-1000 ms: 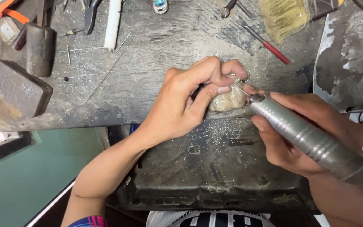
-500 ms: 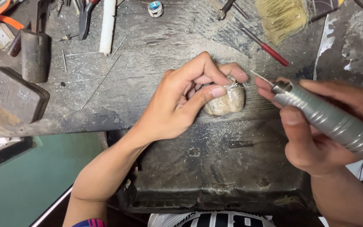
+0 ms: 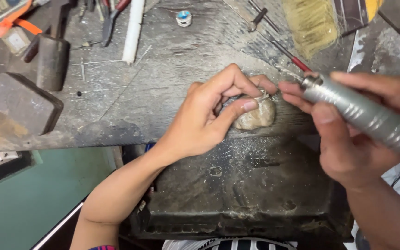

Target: Polishing a small jewelry piece using a hand-held rotary tool at a workbench

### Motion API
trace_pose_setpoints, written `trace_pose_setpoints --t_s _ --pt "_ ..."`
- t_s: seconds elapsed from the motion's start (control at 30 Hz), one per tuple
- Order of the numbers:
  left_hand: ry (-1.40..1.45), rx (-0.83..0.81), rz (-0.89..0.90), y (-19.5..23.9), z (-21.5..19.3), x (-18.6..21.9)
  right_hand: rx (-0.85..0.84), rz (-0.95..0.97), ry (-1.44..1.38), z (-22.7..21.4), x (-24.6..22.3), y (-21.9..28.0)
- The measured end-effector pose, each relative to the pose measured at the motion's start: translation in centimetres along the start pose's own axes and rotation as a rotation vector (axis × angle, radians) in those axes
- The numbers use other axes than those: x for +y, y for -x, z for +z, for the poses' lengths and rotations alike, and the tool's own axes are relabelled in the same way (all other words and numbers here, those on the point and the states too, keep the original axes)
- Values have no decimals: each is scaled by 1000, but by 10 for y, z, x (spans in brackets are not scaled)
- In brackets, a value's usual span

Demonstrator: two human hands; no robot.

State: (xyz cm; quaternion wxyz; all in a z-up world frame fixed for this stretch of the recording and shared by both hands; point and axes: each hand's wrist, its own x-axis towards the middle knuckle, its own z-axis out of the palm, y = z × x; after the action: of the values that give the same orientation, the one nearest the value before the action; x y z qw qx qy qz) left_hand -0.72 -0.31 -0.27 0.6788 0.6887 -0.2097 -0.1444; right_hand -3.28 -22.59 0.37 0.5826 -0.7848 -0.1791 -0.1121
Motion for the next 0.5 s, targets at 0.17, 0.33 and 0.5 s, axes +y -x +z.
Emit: trace_pose_setpoints --t_s 0.17,0.33,0.5 --pt "-8 20 -1 2 -1 2 -53 214 -157 15 -19 -40" --pt "42 30 -17 4 -2 7 -103 437 -226 39 -14 -88" --pt "17 20 -12 5 -3 5 -111 920 -239 85 -35 -137"
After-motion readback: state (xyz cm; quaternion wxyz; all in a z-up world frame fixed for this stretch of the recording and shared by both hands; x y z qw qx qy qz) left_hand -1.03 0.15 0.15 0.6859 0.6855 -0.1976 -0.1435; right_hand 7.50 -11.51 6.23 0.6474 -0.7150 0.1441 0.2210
